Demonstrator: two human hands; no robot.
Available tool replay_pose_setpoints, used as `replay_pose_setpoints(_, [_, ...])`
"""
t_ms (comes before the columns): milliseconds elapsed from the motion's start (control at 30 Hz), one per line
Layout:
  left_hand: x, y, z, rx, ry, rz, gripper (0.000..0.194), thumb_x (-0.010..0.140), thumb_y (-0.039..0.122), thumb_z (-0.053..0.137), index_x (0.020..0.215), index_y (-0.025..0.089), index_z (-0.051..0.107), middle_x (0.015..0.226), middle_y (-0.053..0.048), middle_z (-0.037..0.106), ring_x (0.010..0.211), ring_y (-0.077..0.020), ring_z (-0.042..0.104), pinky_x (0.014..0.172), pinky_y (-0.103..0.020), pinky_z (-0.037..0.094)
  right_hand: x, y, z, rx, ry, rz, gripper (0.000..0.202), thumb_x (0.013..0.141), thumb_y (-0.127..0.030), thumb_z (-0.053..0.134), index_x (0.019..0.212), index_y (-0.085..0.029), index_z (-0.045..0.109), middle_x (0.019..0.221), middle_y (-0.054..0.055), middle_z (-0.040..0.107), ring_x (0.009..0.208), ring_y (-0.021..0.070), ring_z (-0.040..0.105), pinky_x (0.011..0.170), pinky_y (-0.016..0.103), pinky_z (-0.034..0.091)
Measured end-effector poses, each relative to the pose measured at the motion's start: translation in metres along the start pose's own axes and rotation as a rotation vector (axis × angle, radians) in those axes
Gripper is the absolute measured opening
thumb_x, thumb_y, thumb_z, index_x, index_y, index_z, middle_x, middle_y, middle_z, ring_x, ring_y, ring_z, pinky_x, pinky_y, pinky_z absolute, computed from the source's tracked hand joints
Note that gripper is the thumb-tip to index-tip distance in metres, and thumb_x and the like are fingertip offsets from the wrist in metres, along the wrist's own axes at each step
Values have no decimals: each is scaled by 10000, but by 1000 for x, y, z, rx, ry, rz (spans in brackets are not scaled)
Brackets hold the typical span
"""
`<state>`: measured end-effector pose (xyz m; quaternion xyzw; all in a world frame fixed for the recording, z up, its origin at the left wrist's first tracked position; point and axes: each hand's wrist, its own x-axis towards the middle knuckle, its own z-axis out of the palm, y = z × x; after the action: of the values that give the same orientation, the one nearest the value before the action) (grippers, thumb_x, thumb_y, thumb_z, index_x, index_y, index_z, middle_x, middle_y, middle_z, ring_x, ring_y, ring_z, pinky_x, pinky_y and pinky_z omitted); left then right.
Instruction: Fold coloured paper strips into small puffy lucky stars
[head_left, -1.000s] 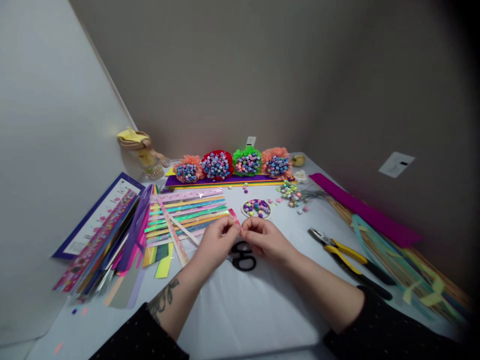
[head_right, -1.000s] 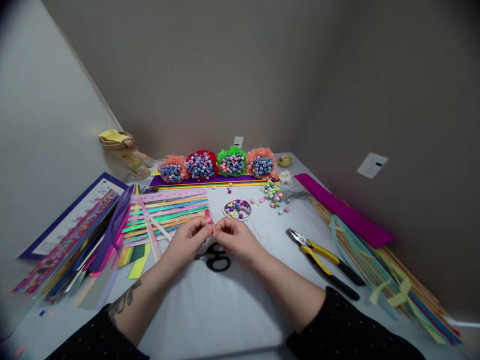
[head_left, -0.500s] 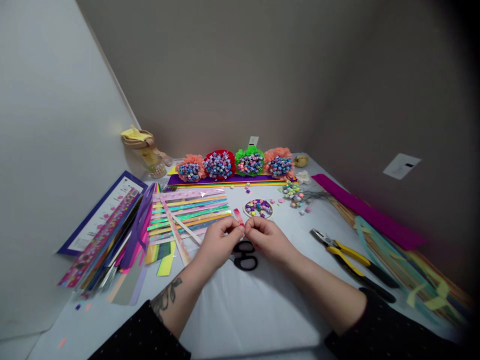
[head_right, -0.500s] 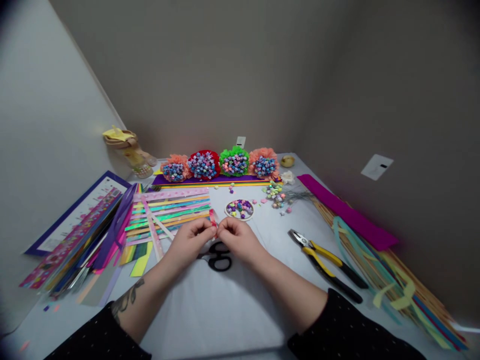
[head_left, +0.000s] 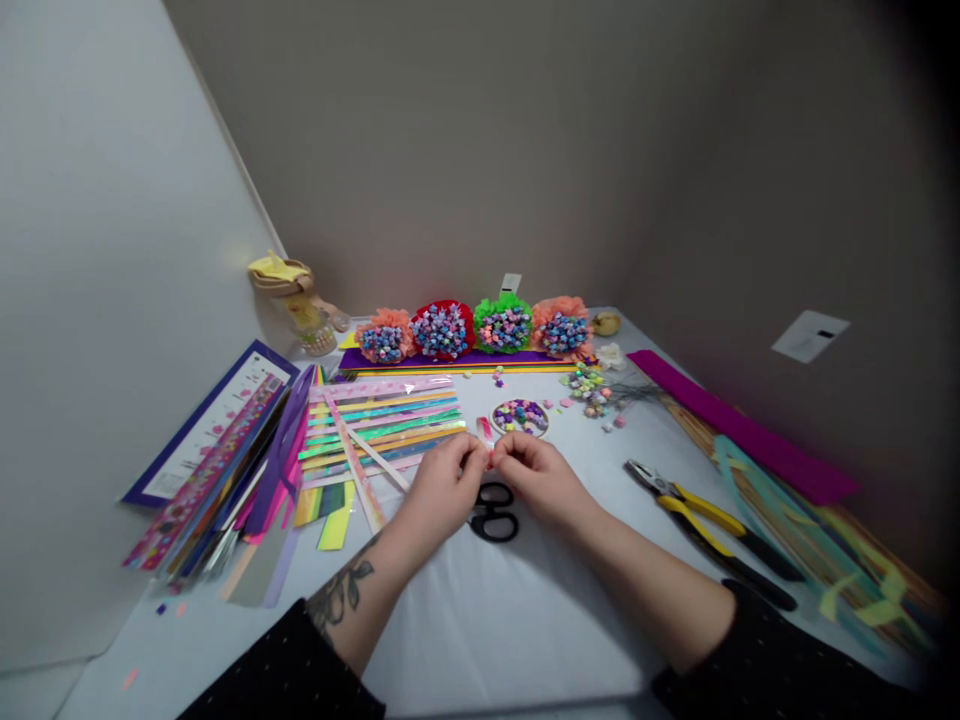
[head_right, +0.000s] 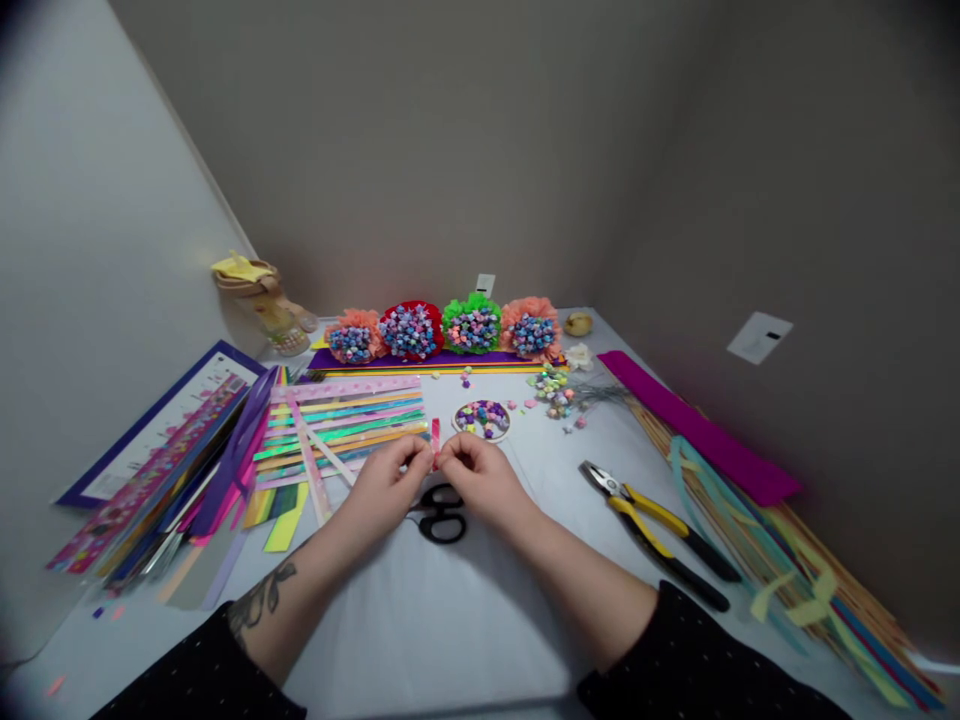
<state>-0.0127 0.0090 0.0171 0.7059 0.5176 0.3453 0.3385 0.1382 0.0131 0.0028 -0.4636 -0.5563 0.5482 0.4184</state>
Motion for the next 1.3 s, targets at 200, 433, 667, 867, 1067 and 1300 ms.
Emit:
replay_pose_setpoints(200, [0, 1, 0, 1, 4, 2, 229, 883, 261, 414, 710, 179, 540, 685, 1, 574, 646, -144, 500, 611, -251, 359, -1, 0, 0, 15, -7, 10, 208, 711, -362, 614, 684, -190, 502, 610, -45, 459, 553, 101, 392, 529, 232, 311])
replay_pose_setpoints(433, [-1, 0, 1, 39, -7, 2, 204, 871, 281, 446, 712, 186, 533, 676, 14, 561, 624, -138, 483, 594, -243, 330, 0, 5, 1, -34, 18, -2, 204, 740, -367, 585, 689, -190, 499, 607, -43, 457, 571, 109, 408, 543, 236, 331])
replay_pose_setpoints(667, [-2, -2, 3, 94, -42, 39, 224, 900, 258, 395, 698, 191, 467, 674, 18, 515, 643, -137, 475, 600, -247, 324, -1, 0, 0, -5, 16, 1, 210, 725, -373, 590, 673, -194, 493, 595, -45, 444, 558, 108, 393, 526, 236, 325])
replay_pose_setpoints(867, [-2, -1, -1, 217, -89, 51, 252, 926, 252, 333, 729, 194, 479, 732, -7, 553, 705, -157, 521, 612, -253, 363, 0, 3, 0, 2, -6, 20, 194, 695, -349, 588, 666, -193, 477, 588, -54, 438, 538, 96, 373, 517, 231, 308])
replay_pose_setpoints(1067, [-1, 3, -11, 645, -258, 40, 232, 909, 220, 371, 873, 180, 597, 896, -74, 664, 825, -212, 618, 715, -303, 431, 6, 18, -1, -87, -42, 25, 170, 680, -329, 555, 638, -193, 462, 574, -54, 432, 541, 96, 365, 511, 224, 299])
replay_pose_setpoints(1300, [-6, -6, -68, 899, 24, -125, 277, 920, 245, 370, 959, 183, 637, 987, -87, 685, 927, -229, 625, 781, -314, 454, 5, 18, 0, -125, -143, 68, 178, 688, -343, 558, 656, -190, 472, 549, -56, 429, 515, 92, 363, 500, 224, 279])
